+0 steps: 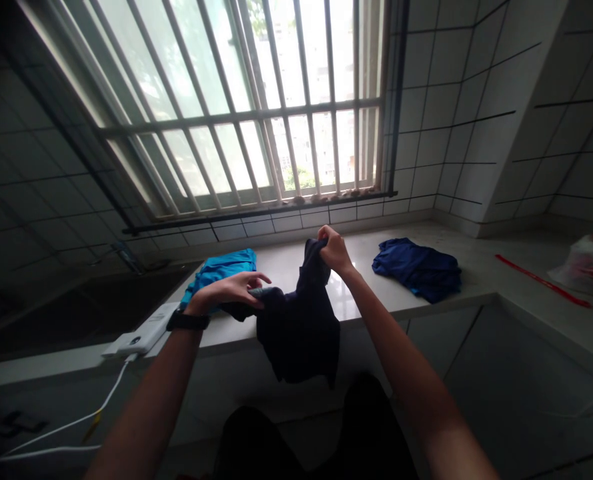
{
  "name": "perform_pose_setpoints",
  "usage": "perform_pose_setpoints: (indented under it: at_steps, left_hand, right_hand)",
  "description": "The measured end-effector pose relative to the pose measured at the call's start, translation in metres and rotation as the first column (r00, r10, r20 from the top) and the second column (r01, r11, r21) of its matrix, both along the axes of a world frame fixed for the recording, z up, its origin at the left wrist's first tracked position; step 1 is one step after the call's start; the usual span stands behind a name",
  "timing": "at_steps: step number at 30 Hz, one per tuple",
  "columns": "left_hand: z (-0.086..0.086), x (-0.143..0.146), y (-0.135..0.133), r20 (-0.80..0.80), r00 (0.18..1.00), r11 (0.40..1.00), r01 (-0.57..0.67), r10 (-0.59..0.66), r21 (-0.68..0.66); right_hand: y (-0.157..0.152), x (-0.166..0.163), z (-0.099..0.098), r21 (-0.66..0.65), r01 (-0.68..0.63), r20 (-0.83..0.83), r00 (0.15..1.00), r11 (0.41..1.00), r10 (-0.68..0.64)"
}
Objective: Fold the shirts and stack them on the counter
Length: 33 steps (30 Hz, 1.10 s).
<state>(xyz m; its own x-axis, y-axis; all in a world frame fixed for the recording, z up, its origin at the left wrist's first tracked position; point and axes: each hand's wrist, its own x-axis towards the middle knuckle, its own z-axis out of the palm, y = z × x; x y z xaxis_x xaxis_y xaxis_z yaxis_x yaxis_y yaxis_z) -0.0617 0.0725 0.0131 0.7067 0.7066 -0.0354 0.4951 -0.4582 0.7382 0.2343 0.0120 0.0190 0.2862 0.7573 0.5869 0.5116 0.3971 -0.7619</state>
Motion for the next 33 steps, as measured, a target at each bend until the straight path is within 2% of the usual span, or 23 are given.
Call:
perform_pose_setpoints:
  at_steps: [3,6,8,10,12,15,16,18,21,22,24,26,27,29,31,33]
  left_hand:
    - [-0.024,0.033,-0.015,0.025,0.999,0.999,-0.046,0.045,0.005]
    - [-0.044,0.061,-0.031,0.062,0.997,0.998,0.044,-0.041,-0.042]
    - [-0.051,0.070,-0.037,0.096,0.995,0.999,0.038,-0.038,-0.003]
    - [-0.052,0.071,-0.036,0.160,0.985,0.994,-0.078,0.065,0.074]
    - [-0.046,0.066,-0.032,0.239,0.951,0.964,-0.229,0.194,0.131]
    - [-0.032,0.057,-0.029,0.334,0.902,0.903,-0.361,0.274,0.232]
    - [-0.027,0.057,-0.031,0.340,0.904,0.900,-0.355,0.261,0.253]
    - [-0.023,0.061,-0.039,0.293,0.941,0.946,-0.240,0.171,0.219]
    - [-0.031,0.078,-0.062,0.199,0.980,1.000,-0.023,0.018,0.021]
    - [-0.036,0.086,-0.071,0.194,0.981,1.000,-0.010,0.014,-0.025]
    - [-0.049,0.101,-0.089,0.213,0.974,0.997,-0.064,0.072,-0.045]
    - [-0.062,0.116,-0.104,0.254,0.959,0.991,-0.135,0.128,0.011]
    - [-0.068,0.122,-0.110,0.270,0.956,0.989,-0.135,0.115,0.057]
    - [-0.078,0.134,-0.118,0.263,0.965,0.985,-0.045,-0.001,0.166]
    - [-0.083,0.138,-0.120,0.189,0.973,0.963,0.080,-0.131,0.257]
    - [-0.081,0.130,-0.113,0.095,0.981,0.951,0.140,-0.172,0.277]
  right_hand:
    - [-0.004,-0.009,-0.001,0.027,-0.053,-0.010,0.999,0.998,0.054]
    - [-0.008,-0.011,0.003,0.049,-0.053,-0.010,0.999,0.997,0.053]
    - [-0.010,-0.005,0.007,0.056,-0.028,0.003,1.000,0.998,0.028]
    - [-0.012,0.006,0.011,0.065,0.020,0.022,1.000,0.998,-0.021]
    - [-0.013,0.021,0.014,0.073,0.082,0.023,0.996,0.994,-0.084]
    - [-0.014,0.037,0.016,0.075,0.153,-0.008,0.988,0.985,-0.153]
    - [-0.014,0.039,0.016,0.076,0.162,-0.023,0.987,0.984,-0.161]
    - [-0.014,0.037,0.016,0.079,0.157,-0.050,0.987,0.984,-0.154]
    - [-0.012,0.027,0.016,0.081,0.128,-0.070,0.990,0.989,-0.122]
    - [-0.011,0.024,0.016,0.082,0.120,-0.071,0.991,0.989,-0.115]
    - [-0.009,0.017,0.016,0.085,0.118,-0.062,0.992,0.989,-0.113]
    - [-0.006,0.012,0.016,0.081,0.137,-0.047,0.990,0.987,-0.134]
    - [-0.005,0.010,0.016,0.076,0.150,-0.040,0.988,0.986,-0.147]
    - [-0.003,0.007,0.015,0.066,0.167,-0.032,0.986,0.984,-0.166]
    - [-0.001,0.009,0.015,0.060,0.173,-0.028,0.985,0.983,-0.171]
    - [-0.002,0.018,0.016,0.060,0.183,-0.018,0.983,0.981,-0.182]
